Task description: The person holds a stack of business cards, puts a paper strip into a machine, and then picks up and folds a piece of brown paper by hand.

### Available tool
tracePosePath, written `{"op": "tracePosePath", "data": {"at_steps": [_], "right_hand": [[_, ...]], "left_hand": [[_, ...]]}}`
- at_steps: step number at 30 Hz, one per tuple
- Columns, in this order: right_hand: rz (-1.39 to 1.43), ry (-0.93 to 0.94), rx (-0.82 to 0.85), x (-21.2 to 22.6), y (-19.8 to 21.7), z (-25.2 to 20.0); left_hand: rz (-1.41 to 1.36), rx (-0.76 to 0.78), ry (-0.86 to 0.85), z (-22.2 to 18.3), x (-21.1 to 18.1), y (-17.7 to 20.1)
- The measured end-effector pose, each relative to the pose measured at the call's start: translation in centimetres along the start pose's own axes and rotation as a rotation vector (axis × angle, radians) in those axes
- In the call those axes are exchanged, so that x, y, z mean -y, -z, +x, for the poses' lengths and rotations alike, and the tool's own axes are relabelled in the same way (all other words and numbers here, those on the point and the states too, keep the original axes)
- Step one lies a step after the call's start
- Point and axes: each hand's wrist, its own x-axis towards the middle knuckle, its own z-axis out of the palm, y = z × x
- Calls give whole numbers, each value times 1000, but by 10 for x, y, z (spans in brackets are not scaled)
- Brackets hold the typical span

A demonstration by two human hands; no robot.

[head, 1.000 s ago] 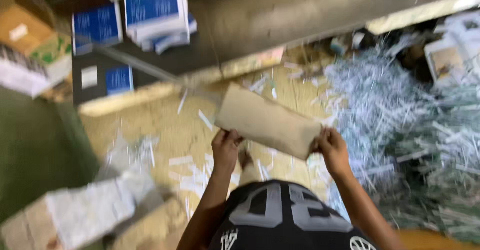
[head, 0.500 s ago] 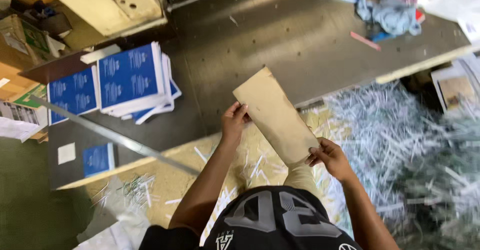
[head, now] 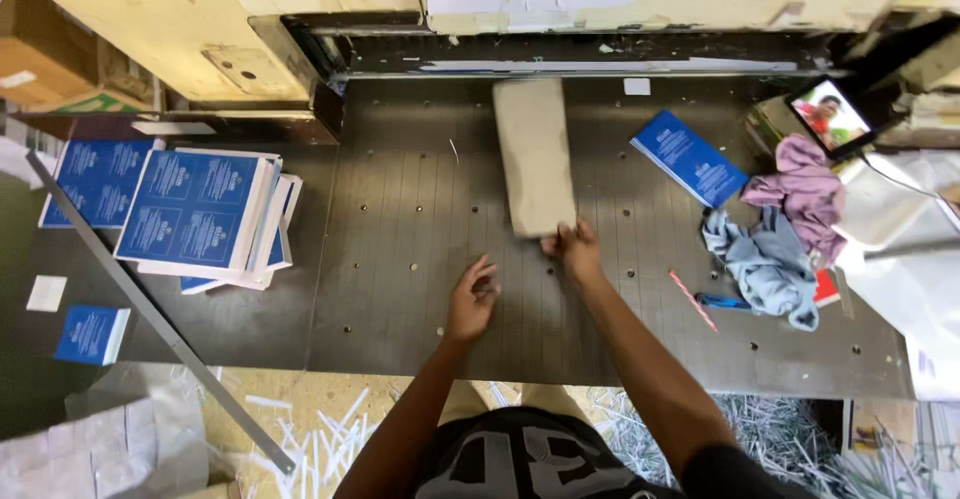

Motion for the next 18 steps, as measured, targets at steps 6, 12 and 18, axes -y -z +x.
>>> {"op": "tracePosePath", "data": {"at_steps": [6,12,18], "right_hand": [[78,-145,-134,35,-59,121],[-21,-167,-223,61,-95,172],[-155,-196,-267,60,-96,177]], "left_hand": [[396,-156,-225,-10,13,16],[378,-173,-402,12,13,12],[394,-112,-508,65,11,17]]}}
